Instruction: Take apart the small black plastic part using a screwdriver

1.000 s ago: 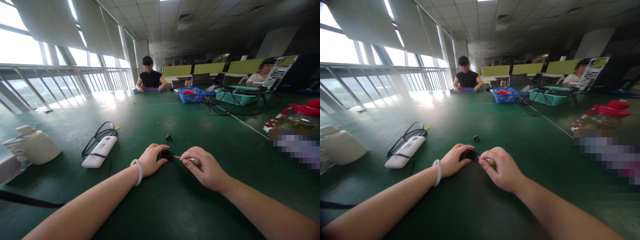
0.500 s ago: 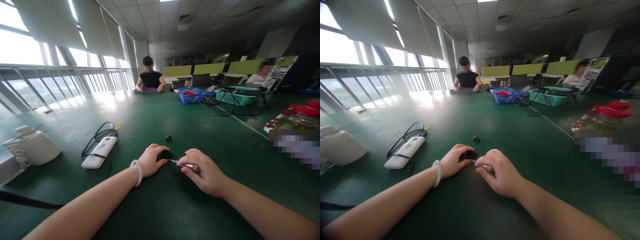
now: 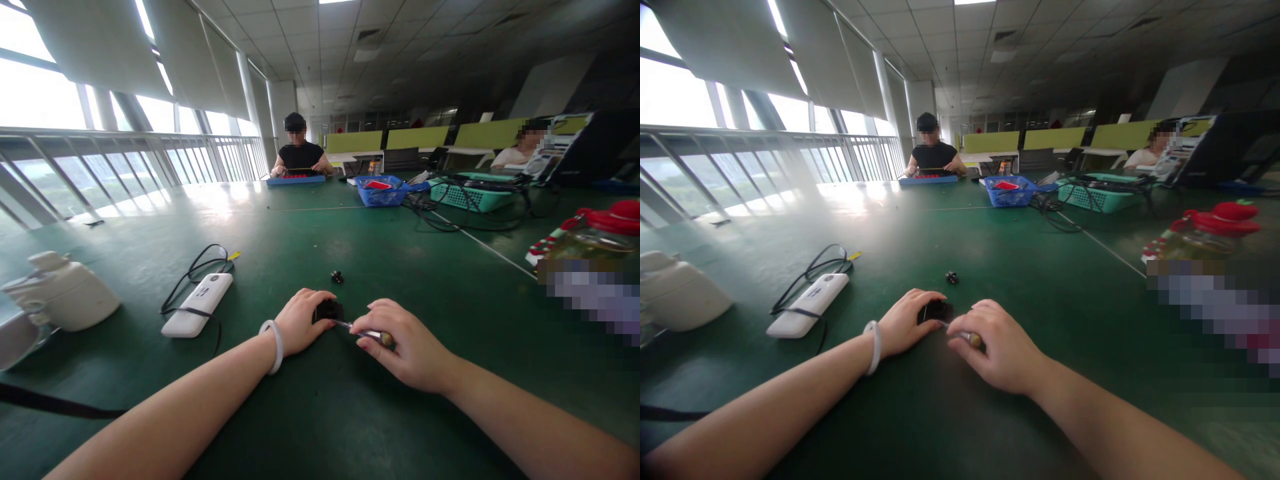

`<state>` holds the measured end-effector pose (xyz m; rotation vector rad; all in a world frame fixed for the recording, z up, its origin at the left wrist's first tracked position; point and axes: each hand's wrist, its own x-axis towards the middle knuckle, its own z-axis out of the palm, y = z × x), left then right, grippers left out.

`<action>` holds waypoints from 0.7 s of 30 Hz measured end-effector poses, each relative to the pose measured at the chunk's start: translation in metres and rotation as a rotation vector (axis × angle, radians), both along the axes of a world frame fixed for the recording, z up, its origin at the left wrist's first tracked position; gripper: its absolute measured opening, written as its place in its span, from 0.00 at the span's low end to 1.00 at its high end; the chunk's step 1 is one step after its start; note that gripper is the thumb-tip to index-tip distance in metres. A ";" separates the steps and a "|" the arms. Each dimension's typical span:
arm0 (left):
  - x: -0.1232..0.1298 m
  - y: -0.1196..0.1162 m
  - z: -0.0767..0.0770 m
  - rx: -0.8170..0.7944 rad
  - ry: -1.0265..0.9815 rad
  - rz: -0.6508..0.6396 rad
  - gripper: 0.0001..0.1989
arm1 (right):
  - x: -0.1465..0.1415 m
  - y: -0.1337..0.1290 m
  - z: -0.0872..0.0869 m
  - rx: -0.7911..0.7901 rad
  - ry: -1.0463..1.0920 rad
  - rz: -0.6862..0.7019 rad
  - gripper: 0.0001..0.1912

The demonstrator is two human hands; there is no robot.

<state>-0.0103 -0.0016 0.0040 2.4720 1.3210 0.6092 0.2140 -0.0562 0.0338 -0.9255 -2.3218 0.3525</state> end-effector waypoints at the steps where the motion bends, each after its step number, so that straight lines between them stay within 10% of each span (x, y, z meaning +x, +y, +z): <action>1: 0.000 0.000 0.000 0.006 -0.002 -0.006 0.20 | 0.001 0.000 -0.001 0.042 0.032 0.010 0.06; 10: 0.001 -0.001 -0.002 0.122 -0.135 0.023 0.18 | 0.009 0.004 -0.003 0.282 0.252 -0.103 0.04; 21: -0.003 0.008 -0.010 0.132 0.092 0.312 0.16 | 0.016 0.033 -0.016 -0.182 0.205 -0.381 0.13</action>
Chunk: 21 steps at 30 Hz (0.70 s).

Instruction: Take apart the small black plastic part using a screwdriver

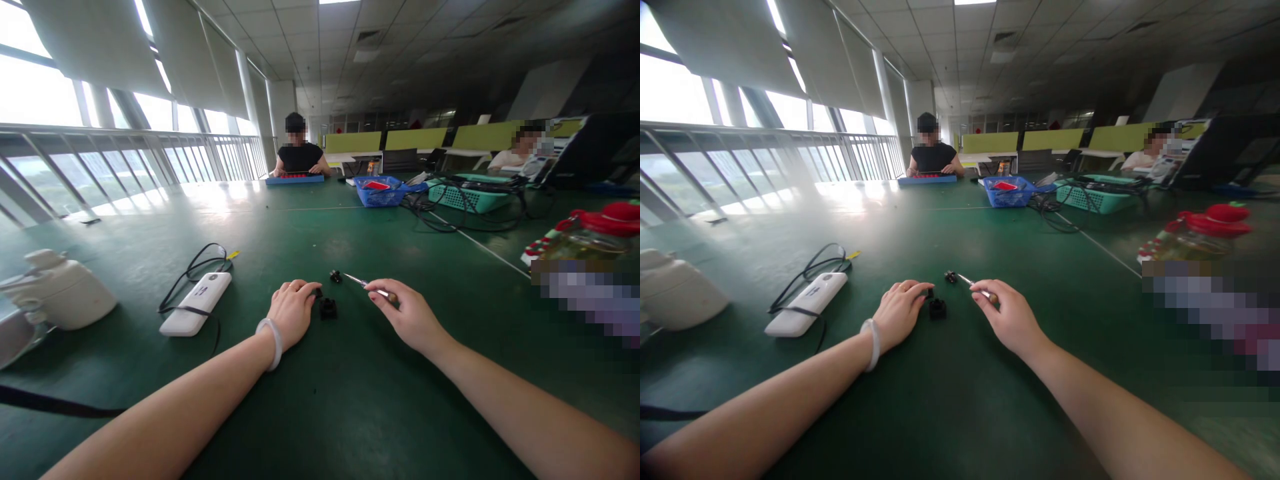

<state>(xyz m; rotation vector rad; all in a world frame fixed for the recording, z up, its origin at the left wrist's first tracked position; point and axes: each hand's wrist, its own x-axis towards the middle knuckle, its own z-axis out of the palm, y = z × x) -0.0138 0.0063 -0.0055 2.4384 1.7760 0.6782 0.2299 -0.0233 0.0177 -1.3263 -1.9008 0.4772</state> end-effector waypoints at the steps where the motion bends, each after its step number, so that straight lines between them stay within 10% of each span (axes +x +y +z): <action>1: 0.000 0.000 -0.001 -0.010 0.021 0.016 0.16 | 0.001 0.002 -0.001 -0.030 0.008 0.000 0.13; 21: 0.007 -0.011 0.006 -0.044 0.000 -0.330 0.19 | -0.003 0.011 -0.006 -0.075 -0.005 0.068 0.14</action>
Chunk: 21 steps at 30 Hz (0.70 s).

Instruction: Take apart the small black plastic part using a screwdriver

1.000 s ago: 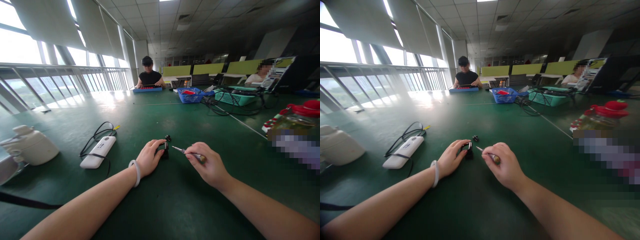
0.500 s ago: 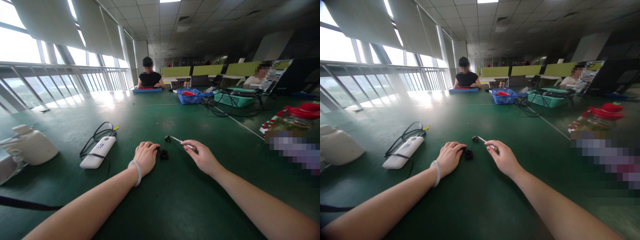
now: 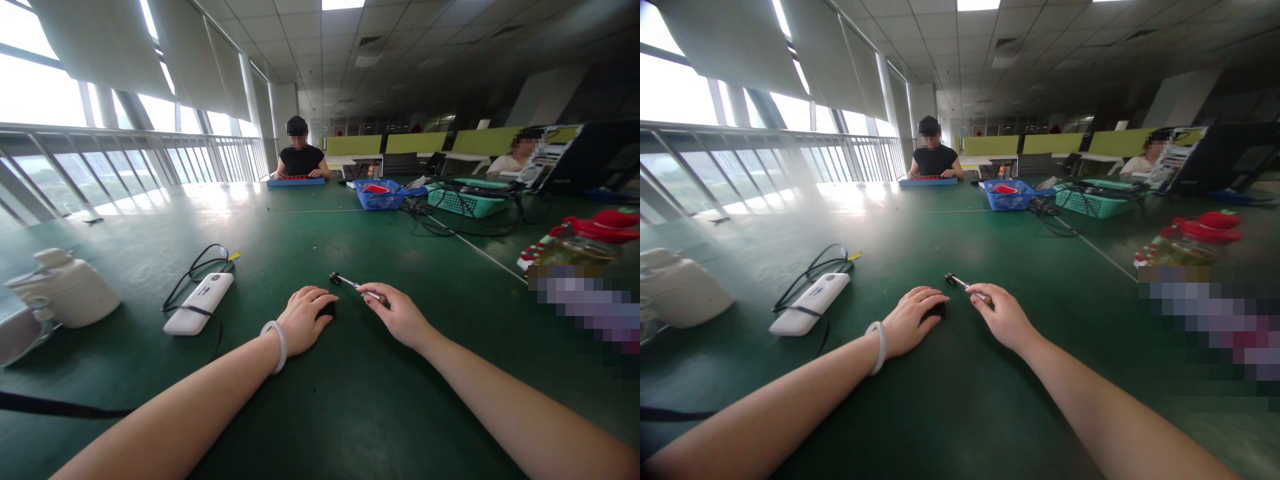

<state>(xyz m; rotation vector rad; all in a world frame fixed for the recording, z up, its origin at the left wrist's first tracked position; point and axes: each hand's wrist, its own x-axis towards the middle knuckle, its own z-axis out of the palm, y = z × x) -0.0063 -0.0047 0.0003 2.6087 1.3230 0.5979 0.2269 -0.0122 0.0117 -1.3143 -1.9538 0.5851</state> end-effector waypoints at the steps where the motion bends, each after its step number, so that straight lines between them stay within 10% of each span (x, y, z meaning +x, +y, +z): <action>1: 0.000 0.001 0.000 0.004 -0.002 0.006 0.18 | 0.000 0.000 0.000 0.004 -0.002 0.005 0.14; 12: -0.007 0.008 -0.001 0.037 0.003 0.243 0.18 | 0.008 -0.011 0.005 0.258 0.138 -0.023 0.15; 21: -0.006 0.009 -0.005 0.038 0.021 0.229 0.19 | 0.002 0.008 -0.007 0.023 0.027 0.010 0.15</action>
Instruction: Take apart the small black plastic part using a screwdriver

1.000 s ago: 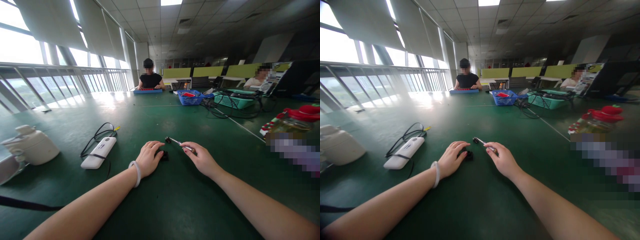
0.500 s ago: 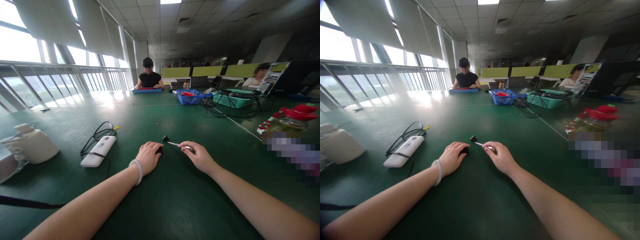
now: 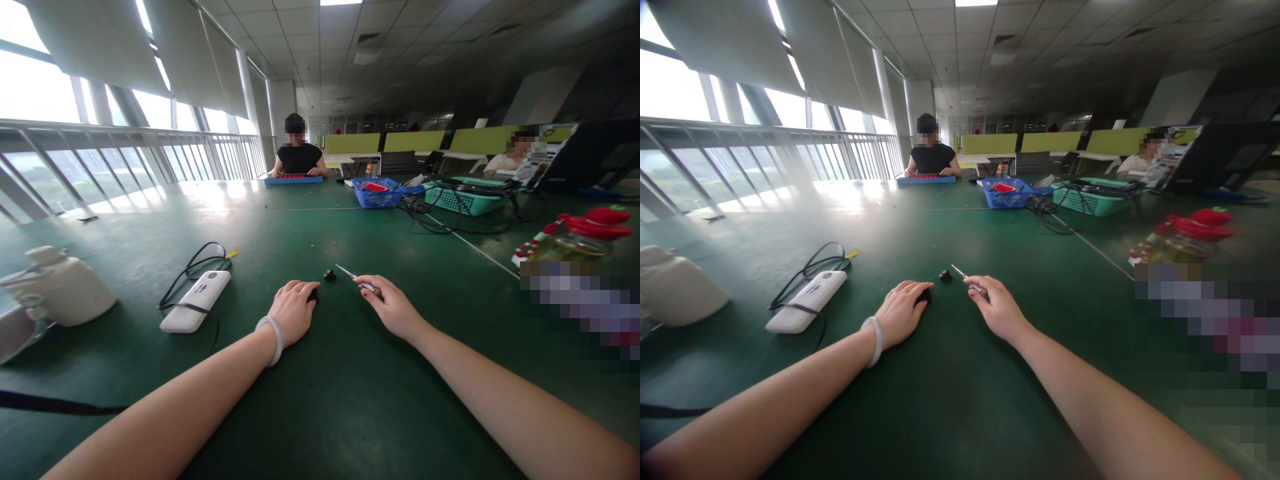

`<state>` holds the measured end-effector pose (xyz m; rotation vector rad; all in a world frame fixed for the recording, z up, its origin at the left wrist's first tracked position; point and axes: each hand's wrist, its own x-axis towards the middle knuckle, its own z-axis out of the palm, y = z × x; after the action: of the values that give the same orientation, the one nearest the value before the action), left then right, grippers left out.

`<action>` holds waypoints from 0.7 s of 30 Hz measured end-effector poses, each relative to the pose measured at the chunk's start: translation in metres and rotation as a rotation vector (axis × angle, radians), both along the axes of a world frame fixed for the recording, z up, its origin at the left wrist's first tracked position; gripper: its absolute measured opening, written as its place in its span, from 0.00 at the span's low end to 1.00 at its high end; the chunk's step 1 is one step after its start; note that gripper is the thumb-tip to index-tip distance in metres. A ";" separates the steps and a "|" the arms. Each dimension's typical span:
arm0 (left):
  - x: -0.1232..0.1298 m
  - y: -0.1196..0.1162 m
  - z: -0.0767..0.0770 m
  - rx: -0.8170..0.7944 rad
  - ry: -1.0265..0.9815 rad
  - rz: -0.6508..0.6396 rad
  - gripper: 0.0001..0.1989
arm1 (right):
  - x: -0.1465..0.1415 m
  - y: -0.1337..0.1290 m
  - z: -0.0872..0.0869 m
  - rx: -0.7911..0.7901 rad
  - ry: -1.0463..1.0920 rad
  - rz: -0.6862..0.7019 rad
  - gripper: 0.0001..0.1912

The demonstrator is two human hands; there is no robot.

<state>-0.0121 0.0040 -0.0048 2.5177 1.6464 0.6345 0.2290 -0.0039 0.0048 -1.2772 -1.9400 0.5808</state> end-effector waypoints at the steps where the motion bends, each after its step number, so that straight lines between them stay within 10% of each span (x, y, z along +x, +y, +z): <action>1: 0.000 0.000 0.000 0.002 0.002 0.005 0.19 | -0.001 0.001 -0.001 -0.005 -0.003 0.009 0.15; 13: 0.000 0.000 -0.002 0.044 -0.001 0.086 0.21 | -0.001 -0.003 0.002 -0.037 0.085 0.098 0.13; 21: 0.001 -0.005 0.005 0.055 -0.016 -0.147 0.22 | 0.004 -0.012 0.006 0.066 0.402 0.122 0.20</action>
<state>-0.0109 -0.0005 0.0000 2.6331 1.4413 0.6919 0.2334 -0.0162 0.0107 -0.9221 -1.6904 0.7641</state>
